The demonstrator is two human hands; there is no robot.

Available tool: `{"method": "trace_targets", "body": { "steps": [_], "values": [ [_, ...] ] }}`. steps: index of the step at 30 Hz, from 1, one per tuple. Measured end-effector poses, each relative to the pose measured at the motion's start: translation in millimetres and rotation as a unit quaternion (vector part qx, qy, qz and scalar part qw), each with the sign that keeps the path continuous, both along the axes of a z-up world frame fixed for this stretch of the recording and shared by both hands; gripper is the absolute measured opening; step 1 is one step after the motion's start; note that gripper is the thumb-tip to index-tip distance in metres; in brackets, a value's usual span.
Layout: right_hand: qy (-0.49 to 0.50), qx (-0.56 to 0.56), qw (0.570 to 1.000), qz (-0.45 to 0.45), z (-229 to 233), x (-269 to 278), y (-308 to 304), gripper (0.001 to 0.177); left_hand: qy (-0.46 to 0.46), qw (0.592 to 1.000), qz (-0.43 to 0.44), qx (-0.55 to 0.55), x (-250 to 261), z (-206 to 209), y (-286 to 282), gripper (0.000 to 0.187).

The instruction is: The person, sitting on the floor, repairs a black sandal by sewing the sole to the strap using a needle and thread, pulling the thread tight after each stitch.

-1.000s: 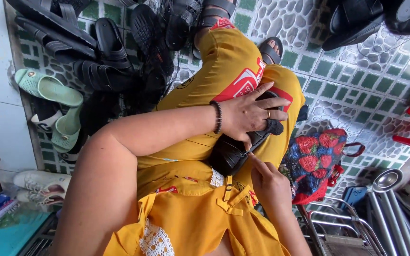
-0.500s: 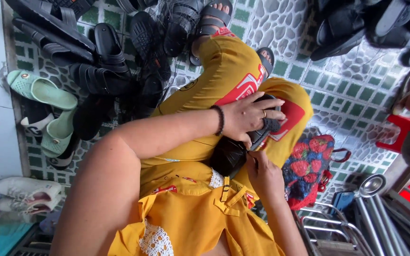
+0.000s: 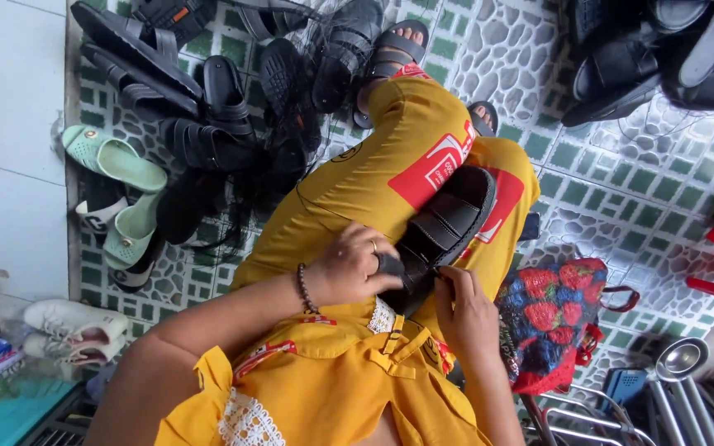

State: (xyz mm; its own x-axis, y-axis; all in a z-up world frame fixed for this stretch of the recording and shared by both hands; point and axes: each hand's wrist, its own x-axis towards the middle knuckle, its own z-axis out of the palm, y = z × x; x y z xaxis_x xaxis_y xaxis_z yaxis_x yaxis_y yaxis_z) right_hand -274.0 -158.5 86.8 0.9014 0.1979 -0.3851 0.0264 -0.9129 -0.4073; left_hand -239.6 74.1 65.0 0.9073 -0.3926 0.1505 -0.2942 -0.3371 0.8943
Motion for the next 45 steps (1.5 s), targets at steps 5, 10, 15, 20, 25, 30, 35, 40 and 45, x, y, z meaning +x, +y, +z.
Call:
{"method": "trace_targets", "body": {
  "steps": [5, 10, 15, 20, 25, 30, 35, 40, 45],
  "values": [
    [-0.082, 0.132, 0.982, -0.112, -32, -32, -1, 0.022, 0.365, 0.871, -0.14, -0.297, 7, 25, -19, 0.016],
    [-0.159, 0.154, 0.967, -0.127, -43, -36, 4, 0.025, 0.221, 0.972, 0.023, 0.081, 16, -27, -40, 0.047],
    [-0.162, 0.138, 0.971, -0.105, -30, -21, 7, 0.025, 0.285, 0.956, -0.036, 0.053, 21, -13, -32, 0.023],
    [-0.184, 0.123, 0.973, -0.065, -28, -19, -4, 0.024, 0.347, 0.932, 0.02, -0.101, 17, 1, -28, 0.004],
    [0.21, -0.185, 0.959, 0.054, 34, -3, -38, 0.061, 0.426, 0.905, 0.016, 0.019, 9, -8, -47, 0.019],
    [0.161, 0.024, 0.982, -0.093, -3, -64, -77, 0.052, 0.351, 0.931, 0.026, -0.098, 4, -29, -52, 0.013],
    [0.066, 0.345, 0.91, -0.22, -1, -51, -22, 0.046, 0.374, 0.867, 0.146, -0.295, 3, -35, -32, 0.009],
    [0.013, 0.323, 0.906, -0.273, -29, -29, -6, 0.013, 0.173, 0.979, -0.027, 0.101, 0, -35, -7, 0.074],
    [0.173, 0.544, 0.754, -0.326, -12, -4, 10, 0.022, 0.228, 0.968, -0.06, -0.087, 2, -2, -14, 0.014]
  ]
}}
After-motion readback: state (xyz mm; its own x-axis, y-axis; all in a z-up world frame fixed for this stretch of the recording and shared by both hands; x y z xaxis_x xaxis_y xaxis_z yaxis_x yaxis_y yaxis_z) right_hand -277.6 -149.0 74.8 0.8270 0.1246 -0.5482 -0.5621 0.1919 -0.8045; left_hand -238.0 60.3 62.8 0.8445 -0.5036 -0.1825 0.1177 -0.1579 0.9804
